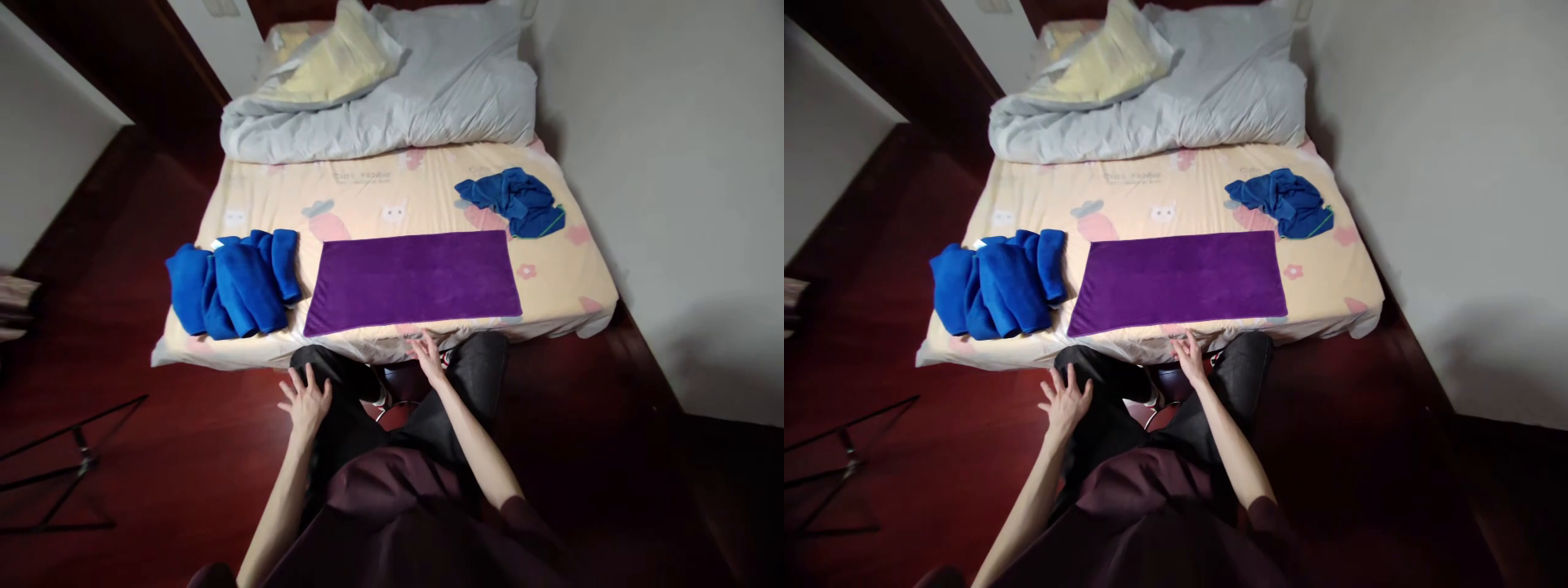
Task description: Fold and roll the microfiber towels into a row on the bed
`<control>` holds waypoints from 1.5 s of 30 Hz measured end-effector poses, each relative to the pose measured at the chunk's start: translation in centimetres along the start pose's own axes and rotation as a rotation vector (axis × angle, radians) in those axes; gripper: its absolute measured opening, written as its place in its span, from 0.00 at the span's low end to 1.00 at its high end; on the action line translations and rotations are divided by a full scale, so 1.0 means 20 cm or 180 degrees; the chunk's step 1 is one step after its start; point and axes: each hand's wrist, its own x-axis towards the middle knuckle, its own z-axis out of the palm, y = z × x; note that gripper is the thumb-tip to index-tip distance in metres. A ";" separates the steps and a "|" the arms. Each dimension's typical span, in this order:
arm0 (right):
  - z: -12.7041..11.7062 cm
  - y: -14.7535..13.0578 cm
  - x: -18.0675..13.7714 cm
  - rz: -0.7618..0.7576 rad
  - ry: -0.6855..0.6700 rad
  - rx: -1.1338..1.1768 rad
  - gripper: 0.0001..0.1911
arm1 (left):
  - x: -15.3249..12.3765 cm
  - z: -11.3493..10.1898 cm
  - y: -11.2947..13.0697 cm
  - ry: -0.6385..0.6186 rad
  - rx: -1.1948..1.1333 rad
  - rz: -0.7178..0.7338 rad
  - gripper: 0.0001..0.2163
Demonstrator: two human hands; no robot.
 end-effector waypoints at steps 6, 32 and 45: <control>0.09 -0.02 0.14 0.0255 0.0194 0.0776 0.28 | 0.07 0.06 -0.04 -0.0118 -0.0139 -0.0137 0.40; 0.21 -0.07 0.24 0.0934 0.0802 0.1530 0.07 | 0.07 0.04 -0.04 -0.0159 -0.0144 -0.0234 0.39; 0.22 -0.10 0.26 0.1060 0.1112 0.1995 0.04 | 0.13 -0.03 0.04 -0.0126 0.0092 0.0882 0.28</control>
